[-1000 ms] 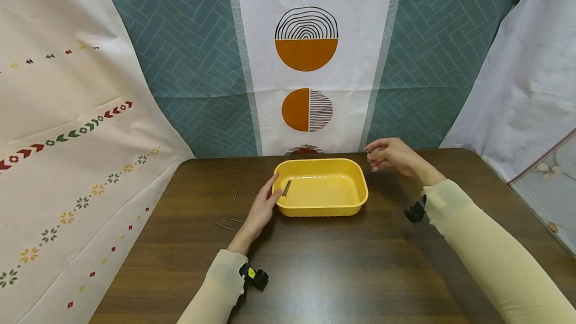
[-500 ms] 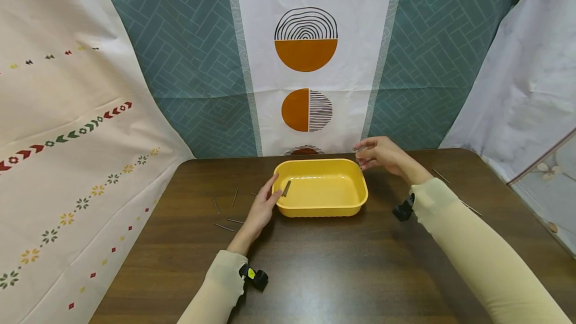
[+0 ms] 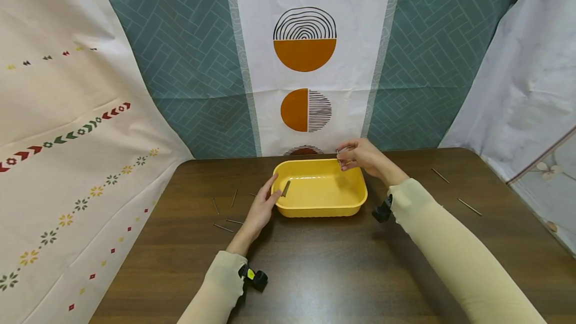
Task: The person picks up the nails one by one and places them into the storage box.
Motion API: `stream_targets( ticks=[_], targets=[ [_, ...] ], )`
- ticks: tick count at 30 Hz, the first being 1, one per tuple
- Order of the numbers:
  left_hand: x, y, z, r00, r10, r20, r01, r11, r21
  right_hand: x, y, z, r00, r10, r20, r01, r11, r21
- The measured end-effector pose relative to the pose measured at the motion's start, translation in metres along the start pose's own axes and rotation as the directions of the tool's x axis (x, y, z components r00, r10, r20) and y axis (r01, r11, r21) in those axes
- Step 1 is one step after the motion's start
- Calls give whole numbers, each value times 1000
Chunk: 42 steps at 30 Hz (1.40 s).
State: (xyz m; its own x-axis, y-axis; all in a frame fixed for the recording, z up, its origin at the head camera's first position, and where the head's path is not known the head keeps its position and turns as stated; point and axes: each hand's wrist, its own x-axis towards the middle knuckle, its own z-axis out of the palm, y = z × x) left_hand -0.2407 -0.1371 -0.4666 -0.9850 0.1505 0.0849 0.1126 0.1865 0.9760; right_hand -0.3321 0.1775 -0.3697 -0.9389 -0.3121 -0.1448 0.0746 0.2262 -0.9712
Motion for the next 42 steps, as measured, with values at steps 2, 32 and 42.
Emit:
stream_targets(
  ticks=[2,32,42],
  targets=[
    [0,0,0,1000,-1,1,1,1000,-1,2,0,5,1000,7,7,-7,1000,18],
    [1,2,2,1000,-7,-5,7,1000,0,23,16,67,999,-5,41,1,995,96],
    [-2,13,3,1000,-29,-9,29,1000,-6,28,17,95,998,56,-1,-55,980,193]
  ],
)
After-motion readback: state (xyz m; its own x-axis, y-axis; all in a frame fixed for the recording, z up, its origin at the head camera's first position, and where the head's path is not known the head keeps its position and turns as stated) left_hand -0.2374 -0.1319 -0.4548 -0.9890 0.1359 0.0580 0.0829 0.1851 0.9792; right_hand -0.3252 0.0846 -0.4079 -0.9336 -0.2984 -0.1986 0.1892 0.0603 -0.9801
